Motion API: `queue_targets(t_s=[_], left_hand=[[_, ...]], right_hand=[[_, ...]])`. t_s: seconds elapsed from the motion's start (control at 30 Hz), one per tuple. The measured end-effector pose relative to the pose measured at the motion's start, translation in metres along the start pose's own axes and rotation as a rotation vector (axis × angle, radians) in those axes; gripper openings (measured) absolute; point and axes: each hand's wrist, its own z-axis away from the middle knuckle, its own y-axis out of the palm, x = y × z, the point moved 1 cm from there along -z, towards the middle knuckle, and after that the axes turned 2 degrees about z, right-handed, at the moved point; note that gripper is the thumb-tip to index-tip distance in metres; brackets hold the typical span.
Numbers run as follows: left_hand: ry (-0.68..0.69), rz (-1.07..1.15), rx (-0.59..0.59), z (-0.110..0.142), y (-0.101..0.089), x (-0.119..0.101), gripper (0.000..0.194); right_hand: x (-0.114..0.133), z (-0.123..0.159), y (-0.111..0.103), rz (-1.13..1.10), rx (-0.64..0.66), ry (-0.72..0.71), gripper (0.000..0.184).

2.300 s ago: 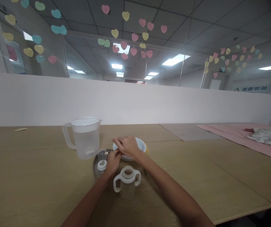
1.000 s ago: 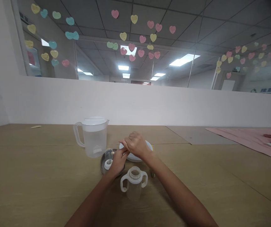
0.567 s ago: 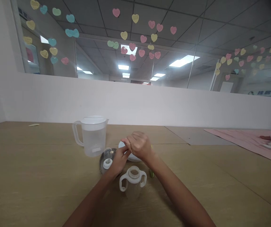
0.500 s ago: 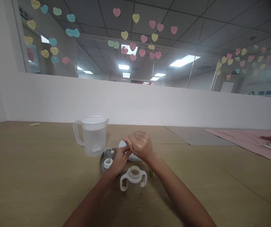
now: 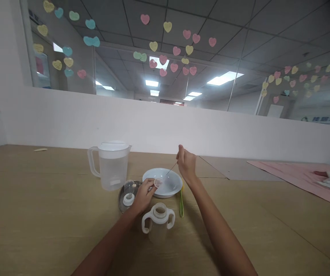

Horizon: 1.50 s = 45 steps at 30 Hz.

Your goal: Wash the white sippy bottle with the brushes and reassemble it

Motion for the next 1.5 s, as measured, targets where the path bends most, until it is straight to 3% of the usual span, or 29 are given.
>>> queue_targets(t_s=[0.17, 0.23, 0.33, 0.47, 0.57, 0.63, 0.67, 0.8, 1.0, 1.1, 1.2, 1.3, 1.4, 1.5], left_hand=[[-0.060, -0.046, -0.067, -0.001, 0.000, 0.004, 0.030], [-0.090, 0.005, -0.079, -0.001, 0.000, 0.005, 0.029], [-0.149, 0.095, -0.109, -0.002, 0.002, 0.007, 0.030], [-0.203, 0.208, -0.192, -0.004, 0.005, 0.013, 0.031], [-0.215, 0.319, -0.249, -0.005, 0.005, 0.018, 0.029], [-0.231, 0.368, -0.275, -0.006, 0.003, 0.019, 0.030], [-0.244, 0.378, -0.284, -0.006, 0.001, 0.020, 0.030], [-0.269, 0.372, -0.286, -0.008, -0.004, 0.020, 0.033], [-0.252, 0.279, -0.220, -0.006, -0.002, 0.014, 0.037], [-0.230, 0.217, -0.212, -0.004, -0.001, 0.015, 0.037], [-0.185, 0.167, -0.223, -0.004, -0.001, 0.015, 0.036], [-0.152, 0.174, -0.226, 0.000, -0.001, 0.008, 0.039], [-0.107, 0.201, -0.215, 0.012, -0.005, 0.001, 0.047], [0.024, 0.116, -0.194, 0.031, -0.014, -0.001, 0.045]], right_hand=[[-0.086, 0.025, 0.052, -0.150, 0.470, 0.759, 0.045], [-0.106, 0.035, 0.060, -0.168, 0.551, 0.849, 0.032], [-0.117, 0.041, 0.057, -0.143, 0.641, 0.857, 0.014], [-0.100, 0.035, 0.051, -0.129, 0.774, 0.776, 0.008], [-0.068, 0.032, 0.054, -0.254, 0.997, 0.669, 0.009], [-0.044, 0.035, 0.058, -0.428, 1.294, 0.486, 0.013], [-0.034, 0.036, 0.059, -0.471, 1.337, 0.430, 0.014], [-0.019, 0.039, 0.060, -0.538, 1.311, 0.381, 0.020], [-0.037, 0.033, 0.053, -0.674, 1.297, 0.537, 0.029], [-0.049, 0.027, 0.048, -0.752, 1.159, 0.671, 0.030], [-0.062, 0.022, 0.045, -0.734, 1.018, 0.710, 0.026], [-0.075, 0.022, 0.047, -0.544, 0.990, 0.638, 0.020], [-0.084, 0.030, 0.055, -0.137, 1.084, 0.457, 0.020], [-0.088, 0.043, 0.068, 0.176, 1.148, 0.324, 0.020]])
